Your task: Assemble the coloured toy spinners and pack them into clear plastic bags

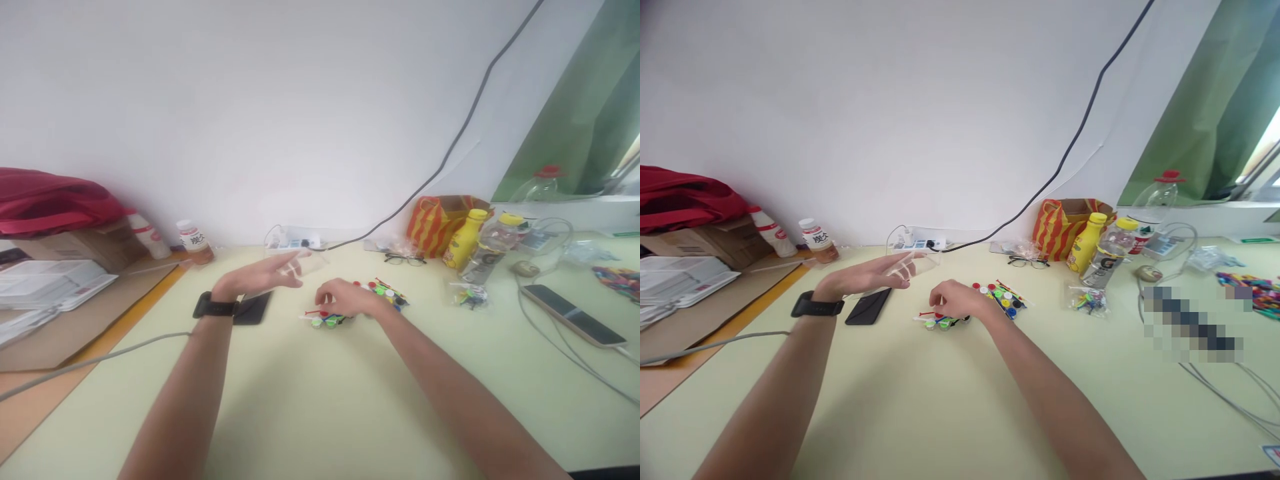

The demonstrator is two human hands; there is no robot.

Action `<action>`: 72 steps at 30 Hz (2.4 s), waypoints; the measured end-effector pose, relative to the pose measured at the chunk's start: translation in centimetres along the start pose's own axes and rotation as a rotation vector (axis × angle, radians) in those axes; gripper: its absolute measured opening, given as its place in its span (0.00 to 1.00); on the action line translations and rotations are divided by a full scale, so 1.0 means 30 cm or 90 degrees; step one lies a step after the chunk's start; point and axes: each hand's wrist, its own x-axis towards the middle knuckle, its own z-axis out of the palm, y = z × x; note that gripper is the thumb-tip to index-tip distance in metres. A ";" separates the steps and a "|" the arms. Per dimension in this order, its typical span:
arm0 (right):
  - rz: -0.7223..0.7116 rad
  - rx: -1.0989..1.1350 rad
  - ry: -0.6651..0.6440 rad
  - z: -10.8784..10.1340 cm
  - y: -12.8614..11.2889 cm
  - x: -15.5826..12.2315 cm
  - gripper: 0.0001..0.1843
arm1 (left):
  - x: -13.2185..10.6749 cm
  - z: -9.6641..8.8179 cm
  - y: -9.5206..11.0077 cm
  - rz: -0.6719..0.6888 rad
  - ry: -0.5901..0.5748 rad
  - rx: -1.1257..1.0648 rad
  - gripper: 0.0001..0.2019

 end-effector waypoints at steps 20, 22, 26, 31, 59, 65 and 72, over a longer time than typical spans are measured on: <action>-0.003 0.115 0.382 -0.087 0.075 0.005 0.16 | 0.027 0.019 -0.031 0.004 -0.049 -0.113 0.35; -0.022 0.181 0.464 -0.150 0.084 -0.017 0.17 | 0.039 0.025 -0.042 0.012 -0.061 -0.124 0.36; -0.037 0.272 0.597 -0.249 0.066 -0.071 0.12 | 0.063 0.047 -0.057 0.024 -0.084 -0.162 0.37; -0.080 0.381 0.621 -0.288 0.006 -0.103 0.18 | 0.088 0.079 -0.048 0.022 -0.104 -0.188 0.35; 0.055 0.203 0.359 -0.185 -0.047 -0.067 0.16 | 0.114 0.135 0.049 0.118 -0.144 -0.173 0.35; 0.040 0.145 0.381 -0.177 -0.046 -0.059 0.11 | 0.116 0.138 0.040 0.104 -0.136 -0.139 0.37; 0.094 0.193 0.328 -0.175 -0.058 -0.063 0.11 | 0.121 0.142 0.031 0.124 -0.129 -0.148 0.37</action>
